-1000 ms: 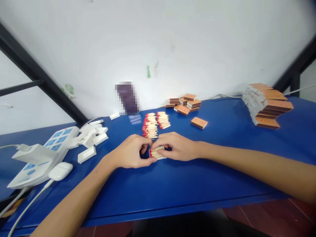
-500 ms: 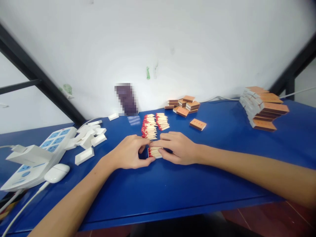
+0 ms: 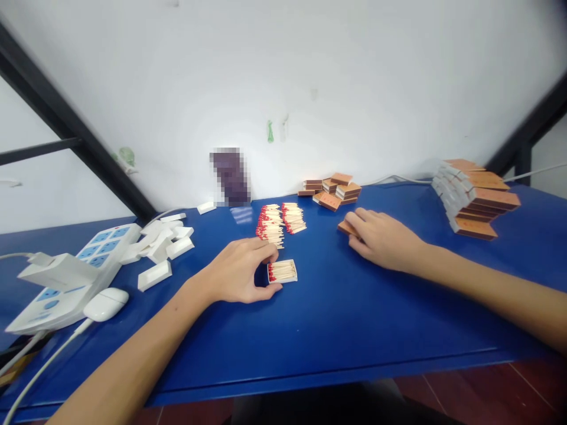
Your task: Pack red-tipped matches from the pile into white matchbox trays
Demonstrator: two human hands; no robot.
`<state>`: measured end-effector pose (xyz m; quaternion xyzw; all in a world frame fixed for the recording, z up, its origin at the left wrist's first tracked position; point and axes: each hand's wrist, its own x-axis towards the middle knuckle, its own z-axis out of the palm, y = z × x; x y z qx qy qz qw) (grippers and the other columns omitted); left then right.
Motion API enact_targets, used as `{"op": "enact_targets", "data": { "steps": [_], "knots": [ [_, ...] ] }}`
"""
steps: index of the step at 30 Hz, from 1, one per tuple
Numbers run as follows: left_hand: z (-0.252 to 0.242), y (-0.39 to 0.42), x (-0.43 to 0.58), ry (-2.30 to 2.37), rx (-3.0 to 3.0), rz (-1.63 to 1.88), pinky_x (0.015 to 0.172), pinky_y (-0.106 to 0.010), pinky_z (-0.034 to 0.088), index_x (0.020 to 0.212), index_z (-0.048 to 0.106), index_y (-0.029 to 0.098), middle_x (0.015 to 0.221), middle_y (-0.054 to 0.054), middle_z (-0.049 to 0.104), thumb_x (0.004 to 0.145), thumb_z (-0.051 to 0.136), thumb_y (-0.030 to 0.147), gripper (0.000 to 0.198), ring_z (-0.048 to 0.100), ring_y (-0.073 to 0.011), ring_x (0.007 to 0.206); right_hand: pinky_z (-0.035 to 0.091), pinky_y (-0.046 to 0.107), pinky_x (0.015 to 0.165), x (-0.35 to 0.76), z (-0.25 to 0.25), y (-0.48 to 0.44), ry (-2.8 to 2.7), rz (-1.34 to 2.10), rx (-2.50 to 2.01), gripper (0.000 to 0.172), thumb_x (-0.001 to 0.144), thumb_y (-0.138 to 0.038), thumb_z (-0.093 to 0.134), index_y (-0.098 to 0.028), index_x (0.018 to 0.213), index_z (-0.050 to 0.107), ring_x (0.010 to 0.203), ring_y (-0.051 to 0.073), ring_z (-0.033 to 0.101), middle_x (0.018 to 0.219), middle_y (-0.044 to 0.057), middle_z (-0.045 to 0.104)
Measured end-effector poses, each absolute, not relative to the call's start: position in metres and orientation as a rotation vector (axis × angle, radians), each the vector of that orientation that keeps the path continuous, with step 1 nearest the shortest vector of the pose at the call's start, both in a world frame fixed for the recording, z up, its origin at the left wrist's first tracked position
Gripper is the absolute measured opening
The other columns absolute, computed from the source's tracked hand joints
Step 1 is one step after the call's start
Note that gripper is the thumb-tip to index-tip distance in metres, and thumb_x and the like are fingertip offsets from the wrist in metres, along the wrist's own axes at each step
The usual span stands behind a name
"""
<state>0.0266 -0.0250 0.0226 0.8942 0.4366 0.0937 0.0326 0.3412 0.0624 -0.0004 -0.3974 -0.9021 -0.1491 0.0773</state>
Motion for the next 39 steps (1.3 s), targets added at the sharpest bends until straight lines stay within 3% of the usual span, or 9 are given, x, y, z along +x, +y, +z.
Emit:
{"op": "enact_targets", "data": {
  "steps": [2, 8, 15, 19, 22, 31, 39],
  "knots": [
    [0.021, -0.025, 0.026, 1.351, 2.734, 0.285, 0.068, -0.03, 0.038, 0.089, 0.052, 0.02, 0.083, -0.001, 0.058, 0.08, 0.065, 0.047, 0.031, 0.052, -0.0187, 0.075, 0.036, 0.033, 0.071, 0.33, 0.004, 0.052, -2.782, -0.244, -0.976, 0.007, 0.089, -0.025, 0.047, -0.019, 0.091, 0.048, 0.075, 0.02, 0.052, 0.091, 0.008, 0.057],
    [0.018, -0.024, 0.027, 1.314, 2.71, 0.323, 0.069, -0.029, 0.039, 0.087, 0.051, 0.02, 0.081, 0.0, 0.057, 0.08, 0.066, 0.044, 0.028, 0.052, -0.0176, 0.075, 0.038, 0.034, 0.073, 0.284, 0.021, 0.023, -2.946, 0.164, -0.482, 0.016, 0.082, -0.021, 0.053, -0.018, 0.097, 0.049, 0.076, 0.02, 0.049, 0.091, 0.006, 0.056],
    [0.017, -0.025, 0.027, 1.324, 2.677, 0.371, 0.066, -0.028, 0.039, 0.089, 0.052, 0.02, 0.082, 0.001, 0.058, 0.08, 0.067, 0.044, 0.029, 0.053, -0.0171, 0.074, 0.04, 0.035, 0.076, 0.274, 0.018, 0.028, -2.923, 0.411, -0.47, 0.026, 0.08, -0.019, 0.056, -0.017, 0.105, 0.05, 0.083, 0.021, 0.051, 0.096, 0.007, 0.055],
    [0.016, -0.025, 0.026, 1.301, 2.658, 0.422, 0.071, -0.028, 0.043, 0.105, 0.057, 0.02, 0.091, -0.001, 0.062, 0.081, 0.068, 0.043, 0.035, 0.058, -0.0181, 0.081, 0.04, 0.031, 0.072, 0.279, 0.022, 0.028, -2.876, 0.616, -0.507, 0.024, 0.08, -0.019, 0.059, -0.019, 0.102, 0.05, 0.082, 0.019, 0.051, 0.096, 0.005, 0.056],
    [0.016, -0.025, 0.028, 1.26, 2.669, 0.411, 0.074, -0.028, 0.044, 0.104, 0.061, 0.019, 0.093, -0.002, 0.063, 0.084, 0.066, 0.041, 0.03, 0.059, -0.0182, 0.083, 0.039, 0.028, 0.071, 0.282, 0.027, 0.028, -2.854, 0.751, -0.495, 0.021, 0.081, -0.023, 0.061, -0.02, 0.098, 0.05, 0.08, 0.016, 0.05, 0.095, 0.002, 0.056],
    [0.016, -0.026, 0.033, 1.309, 2.592, 0.346, 0.062, -0.026, 0.04, 0.092, 0.063, 0.019, 0.075, 0.001, 0.06, 0.084, 0.066, 0.045, 0.027, 0.055, -0.0146, 0.066, 0.037, 0.027, 0.063, 0.284, 0.031, 0.034, -2.851, 0.815, -0.525, 0.028, 0.079, -0.033, 0.07, -0.021, 0.095, 0.05, 0.074, 0.015, 0.049, 0.089, -0.001, 0.057],
    [0.011, -0.026, 0.036, 1.188, 2.357, 0.559, 0.062, -0.023, 0.043, 0.119, 0.059, 0.024, 0.073, 0.005, 0.056, 0.076, 0.079, 0.047, 0.053, 0.055, -0.0117, 0.063, 0.041, 0.03, 0.074, 0.271, 0.024, 0.026, -2.774, 0.756, -0.542, 0.022, 0.085, -0.03, 0.066, -0.019, 0.098, 0.052, 0.081, 0.016, 0.053, 0.095, 0.003, 0.06]
  ]
}}
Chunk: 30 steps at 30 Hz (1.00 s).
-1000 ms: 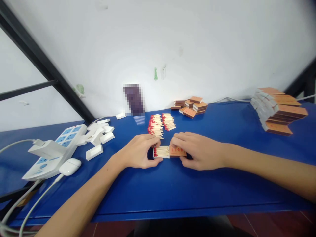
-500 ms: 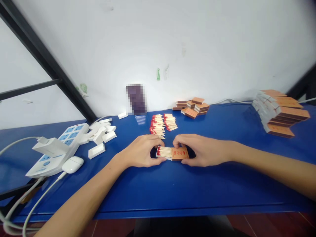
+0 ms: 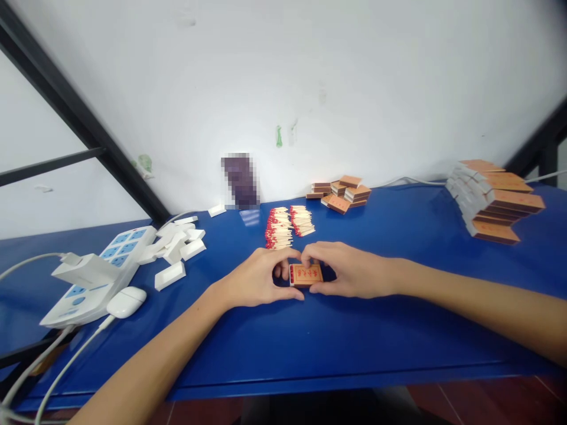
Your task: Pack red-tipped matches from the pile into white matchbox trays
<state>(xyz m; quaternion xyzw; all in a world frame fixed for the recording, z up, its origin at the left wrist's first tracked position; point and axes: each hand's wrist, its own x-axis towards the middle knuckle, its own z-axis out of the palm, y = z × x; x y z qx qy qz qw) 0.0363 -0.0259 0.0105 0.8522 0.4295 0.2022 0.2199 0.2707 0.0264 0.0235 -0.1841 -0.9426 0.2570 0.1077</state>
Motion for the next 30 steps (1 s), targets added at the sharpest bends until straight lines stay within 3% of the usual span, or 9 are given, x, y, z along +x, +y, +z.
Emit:
{"op": "enact_targets", "data": {
  "steps": [7, 13, 17, 22, 28, 30],
  "knots": [
    [0.009, -0.027, 0.036, 1.161, 2.3, 0.646, 0.066, -0.023, 0.046, 0.115, 0.06, 0.023, 0.077, 0.004, 0.061, 0.079, 0.078, 0.031, 0.041, 0.059, -0.0117, 0.068, 0.043, 0.032, 0.079, 0.27, 0.016, 0.026, -2.742, 0.718, -0.493, 0.022, 0.086, -0.026, 0.065, -0.019, 0.104, 0.054, 0.088, 0.018, 0.055, 0.102, 0.005, 0.061],
    [0.009, -0.028, 0.037, 1.144, 2.37, 0.585, 0.066, -0.025, 0.046, 0.119, 0.058, 0.022, 0.079, 0.003, 0.058, 0.078, 0.077, 0.043, 0.049, 0.056, -0.0129, 0.068, 0.046, 0.034, 0.079, 0.276, 0.018, 0.024, -2.785, 0.558, -0.476, 0.021, 0.087, -0.024, 0.061, -0.017, 0.107, 0.056, 0.09, 0.02, 0.056, 0.102, 0.008, 0.061],
    [0.009, -0.027, 0.033, 1.21, 2.493, 0.511, 0.067, -0.026, 0.046, 0.127, 0.055, 0.023, 0.085, 0.0, 0.059, 0.084, 0.069, 0.048, 0.051, 0.058, -0.0143, 0.072, 0.045, 0.04, 0.091, 0.305, 0.026, 0.014, -2.78, 0.343, -0.503, 0.026, 0.089, -0.021, 0.057, -0.019, 0.114, 0.058, 0.101, 0.024, 0.055, 0.109, 0.01, 0.064],
    [0.009, -0.023, 0.027, 1.287, 2.658, 0.481, 0.07, -0.028, 0.047, 0.122, 0.06, 0.022, 0.084, -0.001, 0.063, 0.096, 0.053, 0.04, 0.032, 0.061, -0.016, 0.076, 0.047, 0.04, 0.092, 0.4, 0.025, 0.013, -2.663, 0.146, -0.855, 0.037, 0.087, -0.021, 0.056, -0.025, 0.123, 0.058, 0.108, 0.026, 0.057, 0.115, 0.009, 0.065],
    [0.006, -0.017, 0.023, 1.348, 2.742, 0.63, 0.069, -0.028, 0.046, 0.108, 0.067, 0.02, 0.077, -0.002, 0.066, 0.097, 0.048, 0.035, 0.026, 0.06, -0.016, 0.07, 0.048, 0.039, 0.084, 0.522, 0.011, 0.03, -2.171, -0.386, -1.438, 0.028, 0.085, -0.027, 0.059, -0.021, 0.112, 0.059, 0.097, 0.028, 0.06, 0.103, 0.013, 0.067],
    [0.006, -0.012, 0.014, 1.465, 2.724, 0.754, 0.069, -0.029, 0.046, 0.1, 0.068, 0.02, 0.081, -0.003, 0.068, 0.098, 0.046, 0.035, 0.027, 0.06, -0.0157, 0.068, 0.046, 0.04, 0.089, 0.538, 0.007, 0.036, -2.174, -0.435, -1.489, 0.024, 0.088, -0.029, 0.058, -0.019, 0.11, 0.061, 0.101, 0.029, 0.06, 0.107, 0.015, 0.066]
  ]
}}
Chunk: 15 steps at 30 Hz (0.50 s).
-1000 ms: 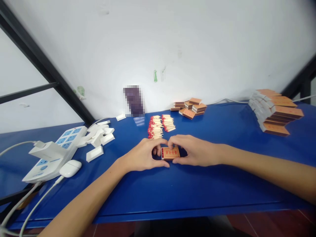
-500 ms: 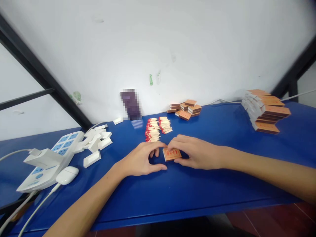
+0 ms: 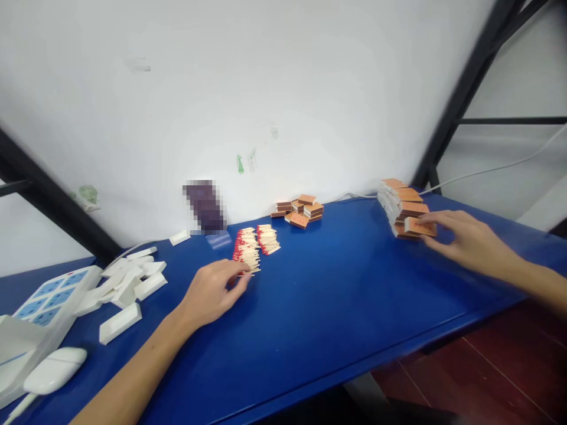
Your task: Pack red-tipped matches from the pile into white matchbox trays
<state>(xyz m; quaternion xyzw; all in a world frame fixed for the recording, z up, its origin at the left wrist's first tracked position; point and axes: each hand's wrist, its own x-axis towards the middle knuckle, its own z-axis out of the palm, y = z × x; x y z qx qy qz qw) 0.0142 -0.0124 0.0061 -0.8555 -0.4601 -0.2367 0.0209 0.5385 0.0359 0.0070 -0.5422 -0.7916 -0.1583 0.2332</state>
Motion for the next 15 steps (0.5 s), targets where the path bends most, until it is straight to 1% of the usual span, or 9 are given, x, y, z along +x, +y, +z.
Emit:
{"op": "enact_targets", "data": {
  "steps": [1, 3, 5, 7, 10, 12, 13, 15],
  "knots": [
    [0.007, -0.009, 0.008, -1.472, -2.57, -0.773, 0.069, -0.029, 0.046, 0.097, 0.068, 0.019, 0.082, -0.003, 0.069, 0.098, 0.045, 0.036, 0.028, 0.061, -0.0163, 0.07, 0.045, 0.039, 0.094, 0.542, 0.005, 0.038, -2.188, -0.448, -1.479, 0.022, 0.089, -0.029, 0.057, -0.019, 0.108, 0.062, 0.107, 0.029, 0.06, 0.114, 0.017, 0.064],
    [0.01, -0.003, -0.007, -1.561, -2.374, -0.831, 0.071, -0.03, 0.046, 0.093, 0.067, 0.019, 0.081, -0.004, 0.069, 0.098, 0.044, 0.038, 0.03, 0.061, -0.0179, 0.072, 0.044, 0.039, 0.097, 0.543, 0.001, 0.043, -2.246, -0.457, -1.444, 0.019, 0.09, -0.028, 0.056, -0.018, 0.102, 0.065, 0.109, 0.029, 0.06, 0.12, 0.017, 0.06],
    [0.014, 0.003, -0.023, -1.667, -2.164, -0.855, 0.075, -0.031, 0.047, 0.092, 0.066, 0.02, 0.084, -0.004, 0.069, 0.098, 0.042, 0.039, 0.031, 0.062, -0.0196, 0.076, 0.045, 0.039, 0.098, 0.542, -0.003, 0.048, -2.286, -0.455, -1.433, 0.017, 0.091, -0.026, 0.054, -0.017, 0.099, 0.067, 0.107, 0.029, 0.061, 0.116, 0.017, 0.061],
    [0.019, 0.007, -0.037, -1.764, -2.01, -0.776, 0.081, -0.035, 0.047, 0.095, 0.066, 0.019, 0.085, -0.005, 0.068, 0.097, 0.04, 0.039, 0.033, 0.062, -0.0233, 0.083, 0.046, 0.041, 0.094, 0.541, -0.006, 0.051, -2.306, -0.487, -1.449, 0.018, 0.092, -0.026, 0.053, -0.017, 0.099, 0.067, 0.103, 0.03, 0.061, 0.108, 0.017, 0.063],
    [0.021, 0.011, -0.051, -1.877, -1.903, -0.54, 0.09, -0.044, 0.046, 0.11, 0.066, 0.017, 0.102, -0.011, 0.067, 0.096, 0.037, 0.04, 0.04, 0.06, -0.0319, 0.1, 0.048, 0.046, 0.087, 0.538, -0.008, 0.051, -2.283, -0.563, -1.489, 0.021, 0.092, -0.029, 0.053, -0.016, 0.099, 0.068, 0.097, 0.032, 0.061, 0.099, 0.016, 0.065],
    [0.018, 0.012, -0.055, -1.947, -1.867, -0.387, 0.092, -0.05, 0.045, 0.121, 0.063, 0.015, 0.117, -0.016, 0.063, 0.095, 0.035, 0.041, 0.046, 0.056, -0.0367, 0.109, 0.048, 0.047, 0.084, 0.531, -0.007, 0.049, -2.269, -0.584, -1.483, 0.023, 0.091, -0.03, 0.053, -0.016, 0.101, 0.068, 0.094, 0.032, 0.06, 0.098, 0.016, 0.066],
    [0.015, 0.012, -0.056, -1.979, -1.855, -0.325, 0.093, -0.053, 0.045, 0.125, 0.06, 0.016, 0.122, -0.018, 0.06, 0.096, 0.033, 0.042, 0.048, 0.054, -0.0384, 0.112, 0.048, 0.047, 0.084, 0.525, -0.005, 0.047, -2.253, -0.587, -1.459, 0.023, 0.091, -0.03, 0.054, -0.016, 0.102, 0.069, 0.092, 0.032, 0.061, 0.097, 0.016, 0.066],
    [0.009, 0.013, -0.056, -2.033, -1.851, -0.222, 0.093, -0.056, 0.044, 0.132, 0.056, 0.017, 0.13, -0.019, 0.054, 0.097, 0.031, 0.042, 0.05, 0.052, -0.0402, 0.117, 0.048, 0.044, 0.088, 0.509, -0.001, 0.045, -2.309, -0.508, -1.338, 0.024, 0.092, -0.027, 0.052, -0.015, 0.106, 0.068, 0.097, 0.03, 0.061, 0.104, 0.016, 0.066]
  ]
}}
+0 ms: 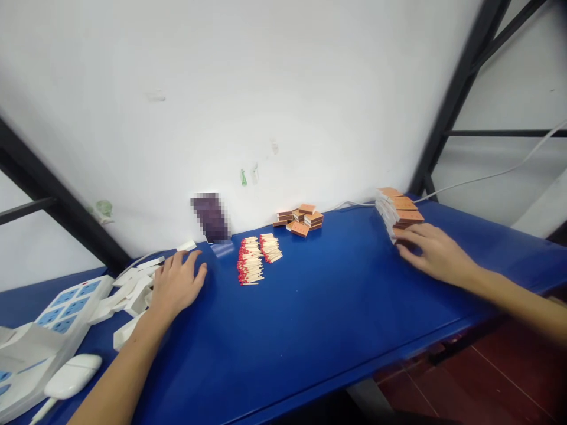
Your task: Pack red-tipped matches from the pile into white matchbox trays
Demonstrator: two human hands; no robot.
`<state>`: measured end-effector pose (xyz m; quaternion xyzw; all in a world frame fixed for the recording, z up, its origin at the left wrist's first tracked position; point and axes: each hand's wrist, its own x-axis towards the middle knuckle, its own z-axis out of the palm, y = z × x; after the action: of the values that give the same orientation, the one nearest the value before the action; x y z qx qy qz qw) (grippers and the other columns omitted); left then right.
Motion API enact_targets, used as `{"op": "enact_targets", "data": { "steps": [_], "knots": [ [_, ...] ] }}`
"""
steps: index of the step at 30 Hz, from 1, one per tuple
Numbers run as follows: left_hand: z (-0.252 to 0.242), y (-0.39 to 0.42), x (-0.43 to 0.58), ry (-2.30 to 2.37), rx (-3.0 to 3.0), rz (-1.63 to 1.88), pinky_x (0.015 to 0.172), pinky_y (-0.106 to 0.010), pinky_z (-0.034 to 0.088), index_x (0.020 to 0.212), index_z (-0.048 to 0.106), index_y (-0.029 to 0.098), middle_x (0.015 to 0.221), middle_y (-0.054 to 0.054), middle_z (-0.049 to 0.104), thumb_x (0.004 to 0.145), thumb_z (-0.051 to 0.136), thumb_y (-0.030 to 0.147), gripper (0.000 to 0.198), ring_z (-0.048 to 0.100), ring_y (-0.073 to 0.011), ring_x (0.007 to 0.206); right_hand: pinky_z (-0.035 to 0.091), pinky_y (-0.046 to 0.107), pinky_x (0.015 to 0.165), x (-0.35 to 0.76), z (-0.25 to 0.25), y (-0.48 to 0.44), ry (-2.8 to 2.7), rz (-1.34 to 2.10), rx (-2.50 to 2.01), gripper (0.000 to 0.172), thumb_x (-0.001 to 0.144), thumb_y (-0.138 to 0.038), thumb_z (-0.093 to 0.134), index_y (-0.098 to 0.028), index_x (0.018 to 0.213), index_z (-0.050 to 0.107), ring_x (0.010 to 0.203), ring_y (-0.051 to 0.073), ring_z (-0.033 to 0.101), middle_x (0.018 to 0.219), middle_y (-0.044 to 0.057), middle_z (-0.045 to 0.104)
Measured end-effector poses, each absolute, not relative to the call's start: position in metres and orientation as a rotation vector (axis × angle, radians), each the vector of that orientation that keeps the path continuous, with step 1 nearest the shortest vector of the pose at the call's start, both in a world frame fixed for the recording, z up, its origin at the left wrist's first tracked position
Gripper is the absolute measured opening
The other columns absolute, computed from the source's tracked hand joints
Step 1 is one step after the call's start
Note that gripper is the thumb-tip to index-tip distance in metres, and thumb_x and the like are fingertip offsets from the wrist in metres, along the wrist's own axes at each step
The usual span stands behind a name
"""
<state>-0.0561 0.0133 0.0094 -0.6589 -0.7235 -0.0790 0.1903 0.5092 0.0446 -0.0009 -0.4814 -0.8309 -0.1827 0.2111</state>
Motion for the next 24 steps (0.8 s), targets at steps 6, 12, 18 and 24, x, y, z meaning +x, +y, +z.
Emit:
{"op": "enact_targets", "data": {
  "steps": [6, 12, 18, 24],
  "knots": [
    [0.0, 0.012, -0.044, -2.105, -2.021, -0.105, 0.091, -0.047, 0.047, 0.135, 0.053, 0.017, 0.129, -0.016, 0.053, 0.098, 0.028, 0.037, 0.049, 0.058, -0.0338, 0.11, 0.051, 0.039, 0.086, 0.427, 0.014, 0.058, -2.479, -0.324, -1.06, 0.027, 0.093, -0.026, 0.047, -0.018, 0.113, 0.064, 0.096, 0.024, 0.064, 0.112, 0.012, 0.064],
    [-0.002, 0.007, -0.042, -2.105, -1.916, -0.154, 0.096, -0.052, 0.043, 0.129, 0.058, 0.019, 0.131, -0.018, 0.053, 0.097, 0.037, 0.041, 0.045, 0.047, -0.037, 0.123, 0.053, 0.033, 0.071, 0.34, 0.013, 0.097, -2.584, -0.319, -1.158, 0.048, 0.093, -0.029, 0.045, -0.02, 0.14, 0.045, 0.081, 0.018, 0.067, 0.142, 0.015, 0.048],
    [-0.003, 0.005, -0.054, -2.208, -1.783, -0.194, 0.096, -0.053, 0.046, 0.131, 0.058, 0.019, 0.135, -0.018, 0.049, 0.097, 0.039, 0.042, 0.045, 0.045, -0.0372, 0.126, 0.051, 0.031, 0.063, 0.315, -0.004, 0.135, -2.547, -0.312, -1.237, 0.046, 0.093, -0.031, 0.046, -0.02, 0.137, 0.047, 0.087, 0.023, 0.067, 0.134, 0.014, 0.055],
    [-0.004, 0.004, -0.041, -2.103, -1.814, -0.309, 0.093, -0.043, 0.049, 0.126, 0.061, 0.018, 0.131, -0.016, 0.05, 0.096, 0.043, 0.039, 0.041, 0.048, -0.0328, 0.121, 0.048, 0.029, 0.058, 0.318, -0.013, 0.137, -2.523, -0.175, -1.149, 0.041, 0.089, -0.026, 0.048, -0.024, 0.13, 0.053, 0.071, 0.017, 0.065, 0.128, 0.008, 0.06]
  ]
}}
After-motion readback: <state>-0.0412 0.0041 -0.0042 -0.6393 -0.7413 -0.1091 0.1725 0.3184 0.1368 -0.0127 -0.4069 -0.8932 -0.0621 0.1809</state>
